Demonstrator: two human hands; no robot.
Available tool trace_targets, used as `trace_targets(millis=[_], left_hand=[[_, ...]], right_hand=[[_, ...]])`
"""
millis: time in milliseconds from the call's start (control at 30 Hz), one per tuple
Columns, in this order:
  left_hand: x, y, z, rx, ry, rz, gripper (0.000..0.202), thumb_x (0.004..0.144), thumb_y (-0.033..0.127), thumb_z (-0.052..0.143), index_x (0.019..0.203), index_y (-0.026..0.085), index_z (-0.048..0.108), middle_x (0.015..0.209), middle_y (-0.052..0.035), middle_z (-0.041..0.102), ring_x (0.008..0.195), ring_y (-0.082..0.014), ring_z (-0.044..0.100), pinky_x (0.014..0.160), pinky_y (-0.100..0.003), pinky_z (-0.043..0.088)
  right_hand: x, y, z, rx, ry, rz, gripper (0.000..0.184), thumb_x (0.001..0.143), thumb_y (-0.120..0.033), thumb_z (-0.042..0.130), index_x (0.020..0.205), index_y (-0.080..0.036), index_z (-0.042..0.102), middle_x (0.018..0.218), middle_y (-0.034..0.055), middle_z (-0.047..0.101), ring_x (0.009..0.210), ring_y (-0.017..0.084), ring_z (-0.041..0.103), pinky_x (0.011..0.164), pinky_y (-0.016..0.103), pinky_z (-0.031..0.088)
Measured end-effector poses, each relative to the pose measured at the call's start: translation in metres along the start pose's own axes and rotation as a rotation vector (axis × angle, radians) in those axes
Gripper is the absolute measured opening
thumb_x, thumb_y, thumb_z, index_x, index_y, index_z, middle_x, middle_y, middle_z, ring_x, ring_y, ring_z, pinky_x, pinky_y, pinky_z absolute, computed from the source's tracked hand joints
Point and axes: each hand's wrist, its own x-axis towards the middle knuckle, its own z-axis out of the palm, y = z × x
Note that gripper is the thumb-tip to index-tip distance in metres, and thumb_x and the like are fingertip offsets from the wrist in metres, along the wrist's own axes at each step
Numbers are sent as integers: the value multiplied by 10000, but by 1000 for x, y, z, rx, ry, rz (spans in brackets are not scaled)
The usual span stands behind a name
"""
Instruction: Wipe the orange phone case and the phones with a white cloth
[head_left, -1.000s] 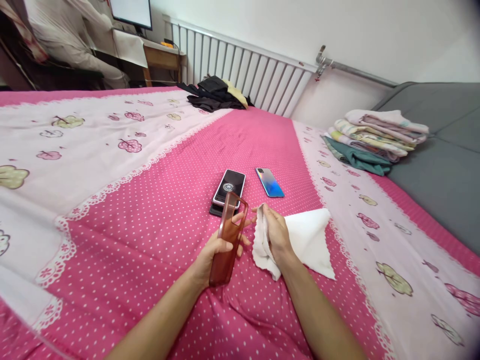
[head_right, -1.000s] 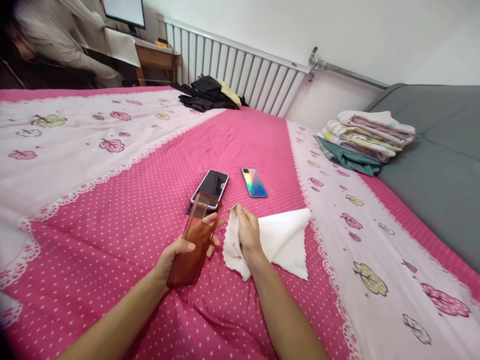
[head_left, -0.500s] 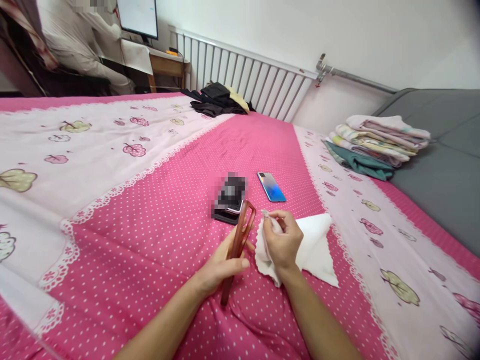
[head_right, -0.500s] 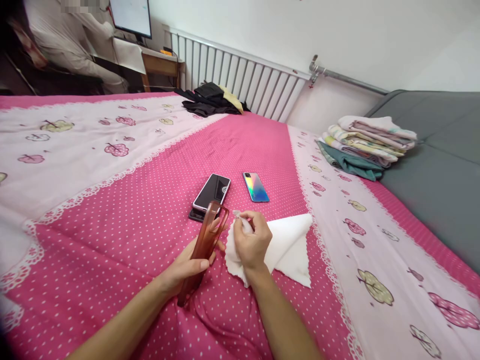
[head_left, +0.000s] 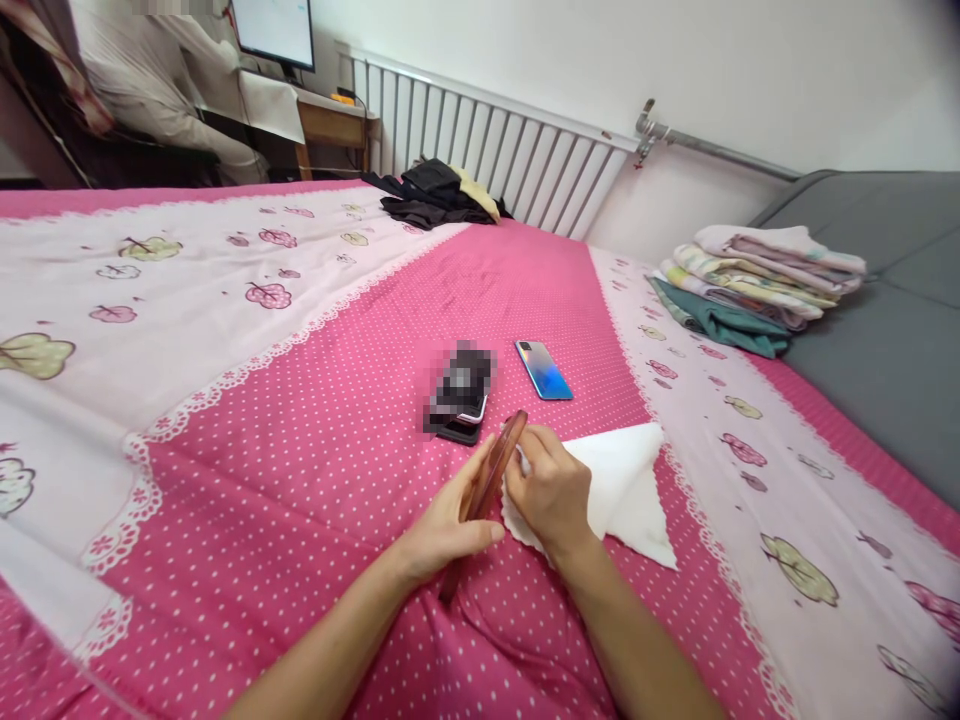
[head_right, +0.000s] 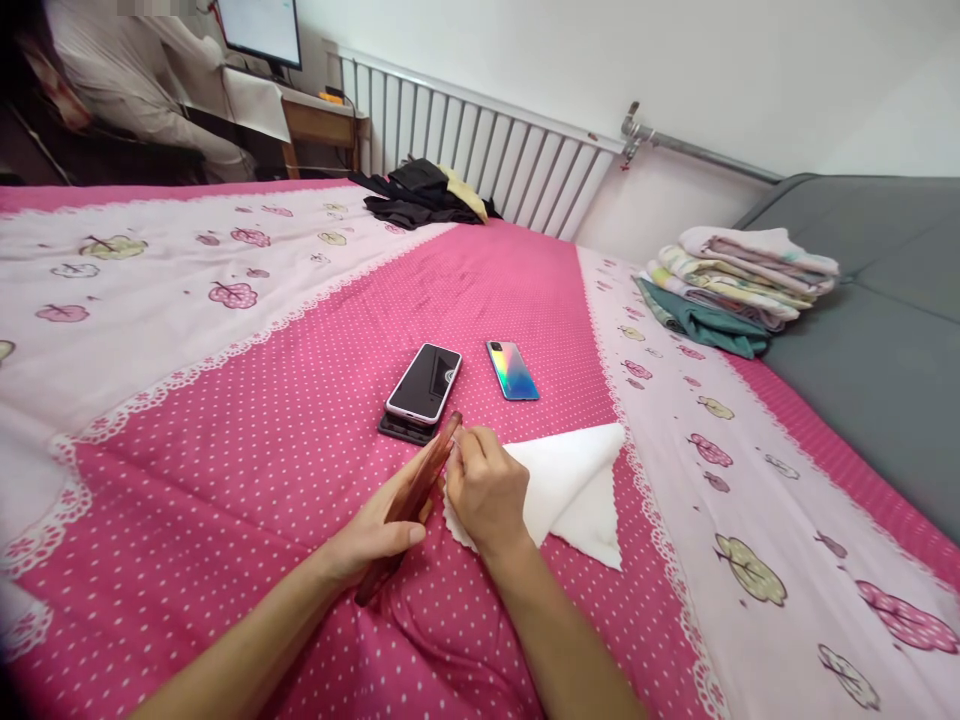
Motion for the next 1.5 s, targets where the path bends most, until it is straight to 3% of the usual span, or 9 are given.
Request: trace_targets(millis=[200,367,667,867,1000,1100,1233,1367,1500], left_hand=[[-1,4,4,-92,100,9,613,623,243,717,1221,236,583,1329,-42,526,1257,-290,401,1097,-393,206],[0,2,0,-121,115,22,605,641,218,683,1236,233,573,1104,-50,641,1089,-258,501,1028,-376,278],[-1,-8,-8,-105,141,36,617,678,239,642,1283,235,522,903,-34,652,946,-229,535,929,-343,340],[0,-4,-4,-120,160,8,548,681,257,620,1226,230,577,789,-22,638,904,-238,535,893,-344,341],[0,-1,-1,-128,207,-36,504,665,250,647,1168,239,615,709,7,606,770,-185,521,793,-301,365],[1,-2,-2,-129,258,-101,469,662,286,678,1121,202,636,714,3,611,713,-156,521,721,-275,373],[3,-5,-3,-185,264,-149,473,683,314,669,1125,152,623,812,-44,660,776,-189,585,758,-301,400],[5,-3,-2,-205,261,-221,414,738,343,660,1082,115,628,840,-80,683,718,-188,618,741,-327,435],[7,-4,1,-56,235,-163,444,752,363,679,1101,107,582,902,-85,681,777,-181,630,786,-319,455]], right_hand=[[3,1,-3,78,-95,18,177,794,-230,535,875,-193,687,826,23,686,663,155,621,555,250,376],[2,1,-1,217,-132,62,144,767,-185,537,783,-188,679,755,15,678,652,147,625,590,233,411],[-1,-4,4,336,-189,129,127,757,-182,555,811,-196,669,809,13,684,732,153,642,674,234,457],[0,-4,5,348,-215,158,147,760,-168,538,823,-198,667,809,26,685,760,162,641,723,251,469],[0,-3,6,369,-240,156,151,771,-177,530,834,-200,665,814,26,683,758,164,639,711,256,468],[0,-2,7,380,-262,177,143,769,-189,534,821,-202,667,798,23,681,737,166,636,685,259,463],[2,-3,8,407,-232,236,114,755,-193,538,758,-208,651,764,15,673,727,168,628,688,269,456],[1,1,10,505,-163,339,77,728,-273,588,720,-196,596,838,47,668,848,198,618,772,305,456],[-7,13,15,777,-303,562,178,692,-348,614,712,-201,515,705,1,635,658,173,591,628,274,452]])
